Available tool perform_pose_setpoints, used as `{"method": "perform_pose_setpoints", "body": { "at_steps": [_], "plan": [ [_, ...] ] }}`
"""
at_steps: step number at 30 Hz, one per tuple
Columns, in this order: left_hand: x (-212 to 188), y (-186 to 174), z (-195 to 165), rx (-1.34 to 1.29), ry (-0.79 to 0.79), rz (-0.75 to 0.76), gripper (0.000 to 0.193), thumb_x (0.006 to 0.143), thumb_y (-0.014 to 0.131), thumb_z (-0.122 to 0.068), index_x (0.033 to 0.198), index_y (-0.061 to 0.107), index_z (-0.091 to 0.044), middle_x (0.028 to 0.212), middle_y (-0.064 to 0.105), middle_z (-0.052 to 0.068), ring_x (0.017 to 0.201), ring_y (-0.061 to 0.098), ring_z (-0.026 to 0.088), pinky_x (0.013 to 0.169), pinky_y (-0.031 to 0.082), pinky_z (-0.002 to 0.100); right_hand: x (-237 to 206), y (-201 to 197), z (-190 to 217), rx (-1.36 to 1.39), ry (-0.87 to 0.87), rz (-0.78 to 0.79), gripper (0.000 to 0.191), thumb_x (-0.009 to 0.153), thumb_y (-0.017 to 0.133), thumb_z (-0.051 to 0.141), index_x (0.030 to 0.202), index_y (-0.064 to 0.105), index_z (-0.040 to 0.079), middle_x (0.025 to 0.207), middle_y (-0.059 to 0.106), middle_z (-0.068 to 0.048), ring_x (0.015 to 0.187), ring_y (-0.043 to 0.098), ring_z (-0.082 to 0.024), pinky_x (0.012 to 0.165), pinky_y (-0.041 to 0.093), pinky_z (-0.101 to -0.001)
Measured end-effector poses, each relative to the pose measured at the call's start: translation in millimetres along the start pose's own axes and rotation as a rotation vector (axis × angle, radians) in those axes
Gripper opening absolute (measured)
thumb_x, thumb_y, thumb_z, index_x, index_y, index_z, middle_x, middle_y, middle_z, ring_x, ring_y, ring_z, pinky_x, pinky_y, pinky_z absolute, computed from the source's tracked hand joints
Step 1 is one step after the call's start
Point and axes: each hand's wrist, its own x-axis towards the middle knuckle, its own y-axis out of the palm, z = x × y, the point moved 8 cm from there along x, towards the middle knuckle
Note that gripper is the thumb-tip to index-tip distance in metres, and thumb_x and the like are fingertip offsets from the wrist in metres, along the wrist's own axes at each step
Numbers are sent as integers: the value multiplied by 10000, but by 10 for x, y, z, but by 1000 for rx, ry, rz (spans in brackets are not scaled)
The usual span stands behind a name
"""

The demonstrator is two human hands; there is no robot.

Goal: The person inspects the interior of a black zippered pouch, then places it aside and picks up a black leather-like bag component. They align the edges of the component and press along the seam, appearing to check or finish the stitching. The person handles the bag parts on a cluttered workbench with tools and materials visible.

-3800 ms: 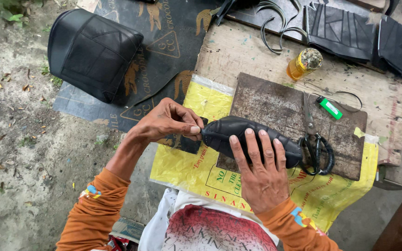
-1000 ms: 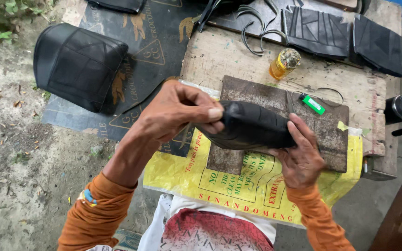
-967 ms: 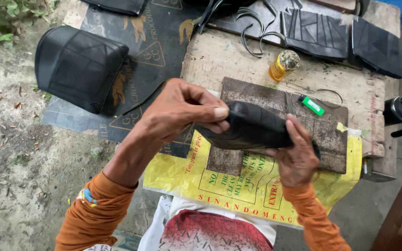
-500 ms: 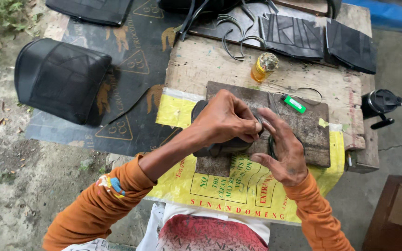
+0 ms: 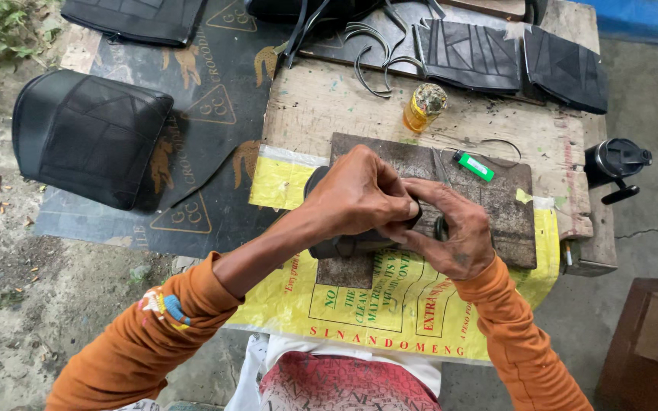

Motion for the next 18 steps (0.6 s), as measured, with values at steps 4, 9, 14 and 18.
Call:
{"method": "perform_pose_setpoints", "body": {
  "at_steps": [4,9,14,18],
  "plan": [
    [-148,-158,125,117,-168,24,169,778,796,-209,784,817,-41,601,729,81,473,615,103,454,481,259,21,51,68,-97,2,32,608,769,877,154,1308,648,-9,1306,690,-181,1246,677,-270,1079,531,-390],
    [-409,-449,356,-73,-147,-2,268,809,832,-265,850,822,-1,655,743,86,529,650,96,491,517,252,-81,45,-40,297,108,19,584,839,822,71,1372,596,-10,1421,618,-202,1350,604,-290,1128,540,-400],
    [-490,-358,614,-352,-87,27,265,797,844,-231,904,812,8,817,794,34,675,705,75,626,613,249,-213,57,-90,348,115,14,575,831,822,36,1355,594,-27,1438,597,-221,1396,569,-302,1173,502,-410],
    [-530,-246,718,-342,-135,25,257,793,848,-221,904,816,9,836,798,42,690,692,73,639,603,251,-308,52,-61,364,106,2,578,822,826,20,1348,593,-39,1453,585,-243,1412,557,-318,1203,472,-418]
  ]
}}
